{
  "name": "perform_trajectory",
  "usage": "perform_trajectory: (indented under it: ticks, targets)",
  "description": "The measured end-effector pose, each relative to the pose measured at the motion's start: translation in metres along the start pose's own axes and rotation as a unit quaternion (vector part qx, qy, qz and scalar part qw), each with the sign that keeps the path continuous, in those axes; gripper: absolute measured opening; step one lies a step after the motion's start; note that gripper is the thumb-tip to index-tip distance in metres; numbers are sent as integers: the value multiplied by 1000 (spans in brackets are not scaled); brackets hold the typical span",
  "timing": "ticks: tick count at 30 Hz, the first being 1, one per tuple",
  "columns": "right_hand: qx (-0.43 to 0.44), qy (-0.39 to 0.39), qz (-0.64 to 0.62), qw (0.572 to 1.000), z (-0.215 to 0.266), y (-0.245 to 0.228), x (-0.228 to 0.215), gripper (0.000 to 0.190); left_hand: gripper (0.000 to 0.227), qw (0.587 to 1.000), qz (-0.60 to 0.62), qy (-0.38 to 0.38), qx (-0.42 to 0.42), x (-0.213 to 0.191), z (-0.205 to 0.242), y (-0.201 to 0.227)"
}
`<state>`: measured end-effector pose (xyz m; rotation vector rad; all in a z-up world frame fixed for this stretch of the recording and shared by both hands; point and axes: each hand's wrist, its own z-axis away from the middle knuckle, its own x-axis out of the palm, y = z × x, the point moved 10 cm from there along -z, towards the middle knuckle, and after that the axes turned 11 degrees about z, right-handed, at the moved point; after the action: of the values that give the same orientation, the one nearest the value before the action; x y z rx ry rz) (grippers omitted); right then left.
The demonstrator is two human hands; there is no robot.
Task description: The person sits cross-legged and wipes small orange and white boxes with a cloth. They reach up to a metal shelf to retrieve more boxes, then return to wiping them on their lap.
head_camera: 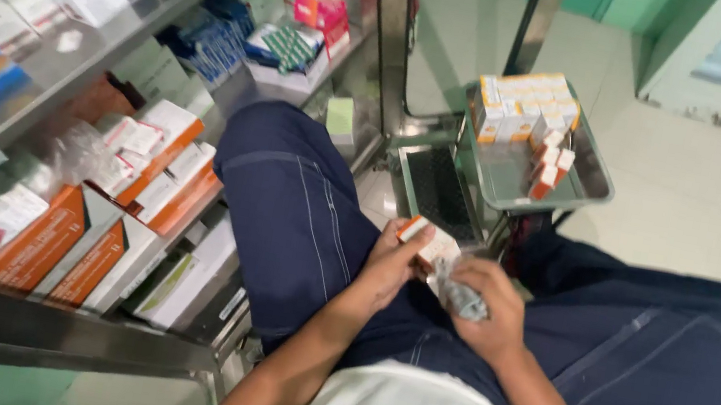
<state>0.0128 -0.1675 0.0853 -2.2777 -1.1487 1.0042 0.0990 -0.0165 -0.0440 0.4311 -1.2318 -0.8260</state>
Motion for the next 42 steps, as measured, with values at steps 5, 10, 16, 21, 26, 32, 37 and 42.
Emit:
perform_trajectory:
  ticks: [5,10,16,21,26,32,37,42]
  targets:
    - [46,12,7,999,-9,17,-7,22,60,1000,3,2,-4,-4,-1,-3]
    - [72,56,39,995,-6,24,-19,24,62,1000,-17,-4,-12,-3,-1,-4]
    - [33,35,45,998,-4,3,-20,35,48,999,-7,-36,-39,8,10,4]
    - [-11,40,37,998,-6,-11,-22,36,51,998,-30,-23,-51,14,20,12]
    - [13,-28,10,999,-5,-7,-6,38,44,998,-9,-40,-46,10,15,5]
    - [64,-52,34,996,-8,5,0,29,42,998,-6,-40,-54,13,19,10]
    - [106,-54,51,992,-6,13,0,26,45,997,-2,-52,-57,15,19,10]
    - [118,-50,43,991,-7,13,-1,23,42,997,1,-50,-61,11,14,6]
